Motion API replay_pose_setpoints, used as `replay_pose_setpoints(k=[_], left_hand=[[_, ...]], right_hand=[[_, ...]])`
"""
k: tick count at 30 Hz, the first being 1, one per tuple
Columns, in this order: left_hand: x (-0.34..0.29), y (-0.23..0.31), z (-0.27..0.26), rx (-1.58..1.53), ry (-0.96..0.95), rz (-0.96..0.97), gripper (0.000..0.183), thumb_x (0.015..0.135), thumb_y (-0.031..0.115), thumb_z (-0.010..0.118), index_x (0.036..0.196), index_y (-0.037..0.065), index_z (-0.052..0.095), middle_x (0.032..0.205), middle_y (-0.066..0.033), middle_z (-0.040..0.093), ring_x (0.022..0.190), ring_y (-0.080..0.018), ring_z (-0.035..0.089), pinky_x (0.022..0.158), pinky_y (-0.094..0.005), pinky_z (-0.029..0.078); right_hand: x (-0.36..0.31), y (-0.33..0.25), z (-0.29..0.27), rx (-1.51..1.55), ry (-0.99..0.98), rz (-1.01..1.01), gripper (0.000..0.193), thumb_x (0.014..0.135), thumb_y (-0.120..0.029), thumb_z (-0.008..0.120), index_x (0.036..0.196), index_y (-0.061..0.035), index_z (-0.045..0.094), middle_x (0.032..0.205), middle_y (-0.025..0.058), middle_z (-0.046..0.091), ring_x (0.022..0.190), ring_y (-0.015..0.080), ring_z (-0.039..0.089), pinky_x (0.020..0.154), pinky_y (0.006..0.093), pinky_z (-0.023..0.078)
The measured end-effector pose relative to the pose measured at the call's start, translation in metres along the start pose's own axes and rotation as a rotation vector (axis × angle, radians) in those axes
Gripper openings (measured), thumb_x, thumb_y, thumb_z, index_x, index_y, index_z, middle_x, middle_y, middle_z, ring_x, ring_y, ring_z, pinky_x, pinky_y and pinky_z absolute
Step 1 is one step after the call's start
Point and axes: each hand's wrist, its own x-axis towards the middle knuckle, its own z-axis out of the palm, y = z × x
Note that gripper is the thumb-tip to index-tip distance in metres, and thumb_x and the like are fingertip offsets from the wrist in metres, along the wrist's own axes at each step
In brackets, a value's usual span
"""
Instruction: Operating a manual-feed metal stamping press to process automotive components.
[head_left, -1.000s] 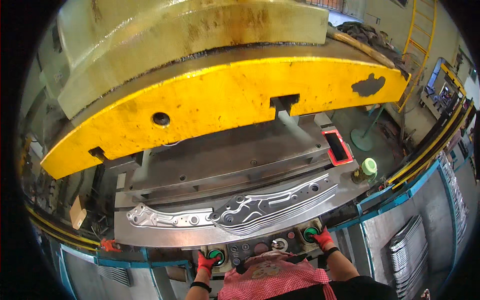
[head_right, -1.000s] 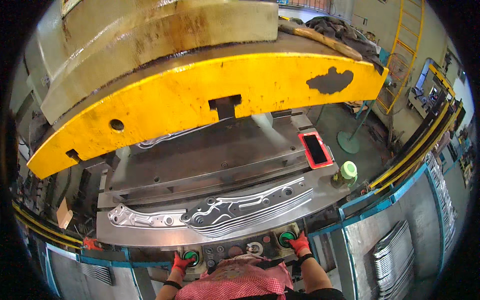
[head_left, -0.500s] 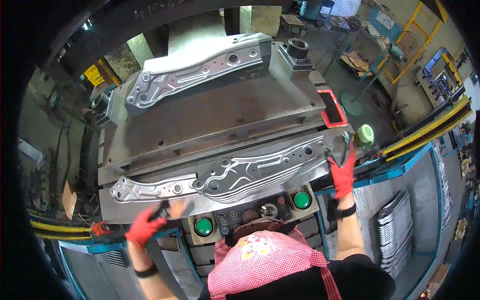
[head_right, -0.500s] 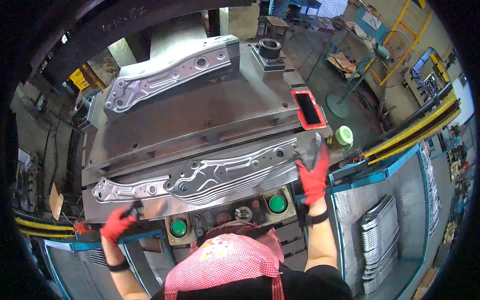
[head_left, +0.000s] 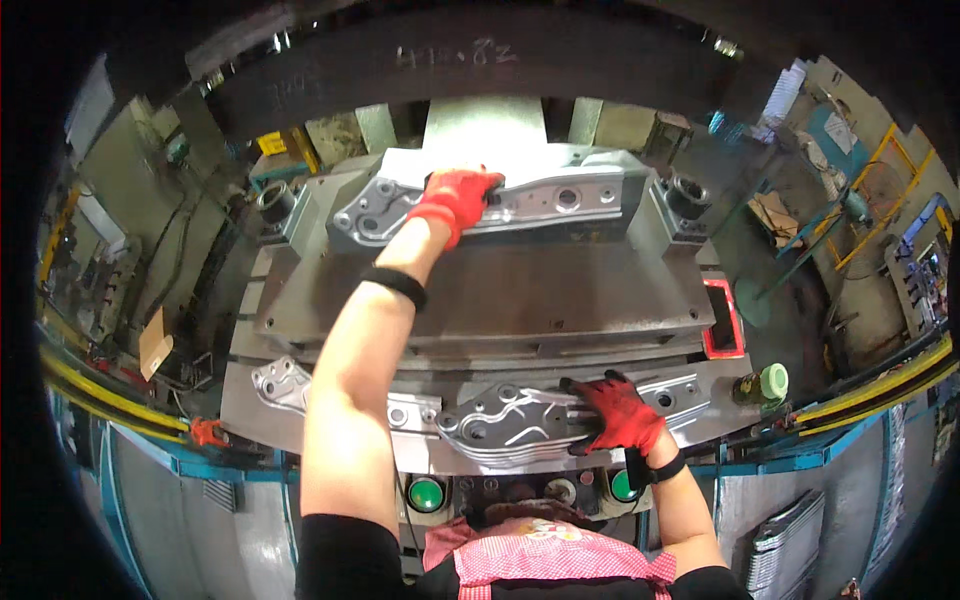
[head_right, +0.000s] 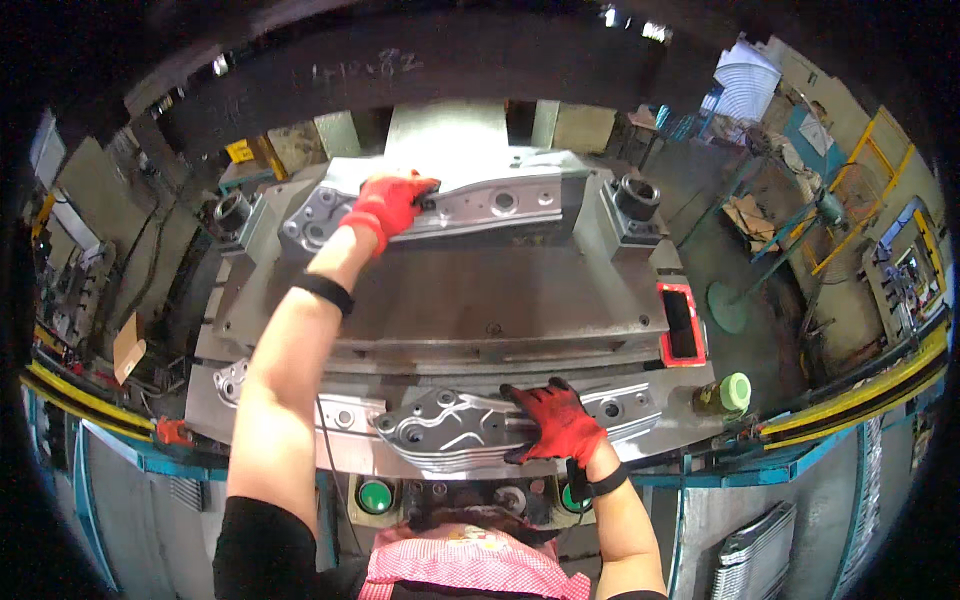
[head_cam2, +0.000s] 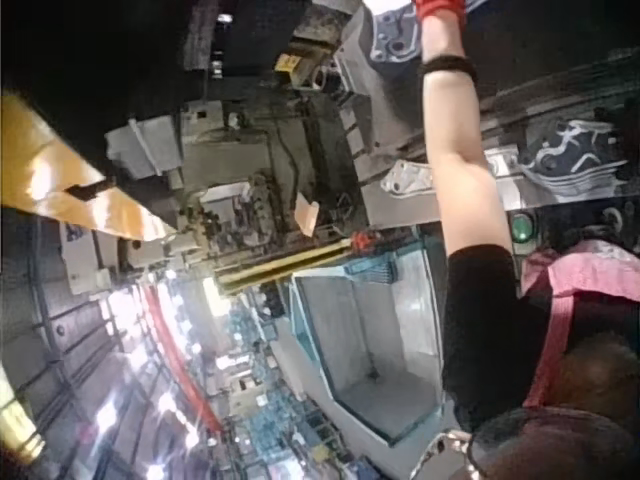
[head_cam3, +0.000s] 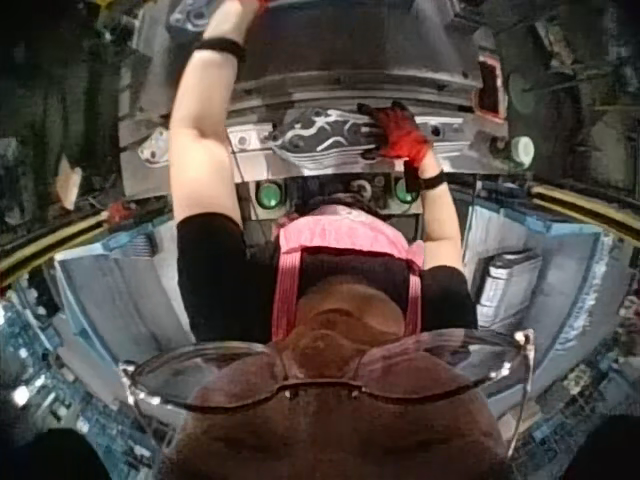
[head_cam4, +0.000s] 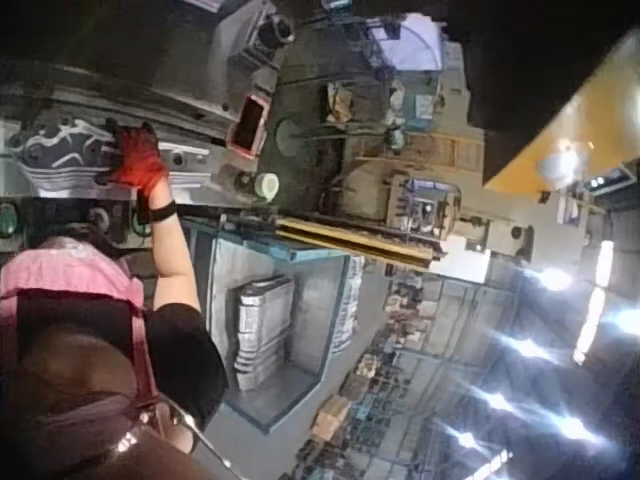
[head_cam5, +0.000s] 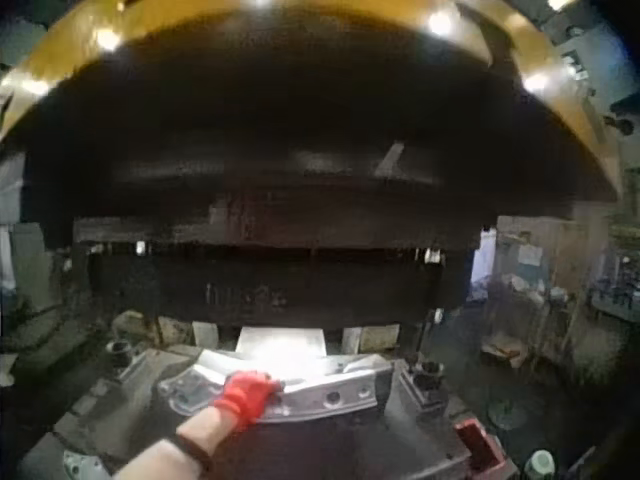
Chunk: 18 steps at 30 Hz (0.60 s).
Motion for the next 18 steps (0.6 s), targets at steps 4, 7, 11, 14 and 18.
replay_pose_setpoints(k=[4,7,11,14,18], left_hand=[[-0.036,0.017,-0.059,0.144,-0.086,0.025,0.044,0.068,0.008,0.063,0.111,0.016,0.059,0.098,-0.0089,0.06,0.093,-0.0289,0.057,0.082,-0.0396,0.044],[-0.093,-0.001,-0.099,-0.028,-0.048,0.15,0.045,0.067,-0.001,0.059,0.11,0.013,0.058,0.1,-0.0085,0.061,0.094,-0.0301,0.056,0.082,-0.039,0.043],[-0.213,-0.041,-0.13,0.01,-0.316,0.014,0.041,0.065,0.0,0.062,0.104,0.013,0.062,0.102,-0.007,0.061,0.097,-0.0291,0.056,0.084,-0.0382,0.043],[-0.288,-0.059,-0.121,0.094,-0.564,-0.111,0.039,0.066,0.003,0.063,0.102,0.016,0.062,0.103,-0.0052,0.061,0.1,-0.0265,0.055,0.085,-0.0378,0.042],[-0.321,-0.061,-0.086,0.22,-0.818,-0.141,0.037,0.069,0.009,0.064,0.104,0.018,0.062,0.1,-0.0052,0.061,0.099,-0.0245,0.055,0.087,-0.037,0.039]], right_hand=[[-0.011,0.004,0.007,0.031,0.12,-0.06,0.104,0.044,-0.052,0.079,0.129,-0.0052,0.041,0.117,0.0168,0.053,0.111,0.032,0.048,0.102,0.0487,0.027],[-0.009,0.005,0.005,0.015,0.104,0.008,0.103,0.045,-0.049,0.08,0.13,-0.0063,0.04,0.118,0.0154,0.052,0.112,0.0316,0.047,0.102,0.0492,0.026],[-0.008,-0.001,0.004,0.024,0.012,0.054,0.109,0.042,-0.047,0.082,0.133,-0.0062,0.037,0.123,0.0169,0.048,0.116,0.0339,0.043,0.105,0.0471,0.024],[-0.008,-0.003,0.004,-0.03,0.008,0.018,0.112,0.043,-0.046,0.081,0.135,-0.0062,0.033,0.121,0.0177,0.049,0.115,0.0335,0.044,0.105,0.0478,0.023],[-0.005,0.007,-0.007,-0.031,-0.17,0.017,0.113,0.047,-0.041,0.081,0.139,-0.0063,0.025,0.127,0.0215,0.044,0.119,0.0365,0.04,0.103,0.0457,0.028]])
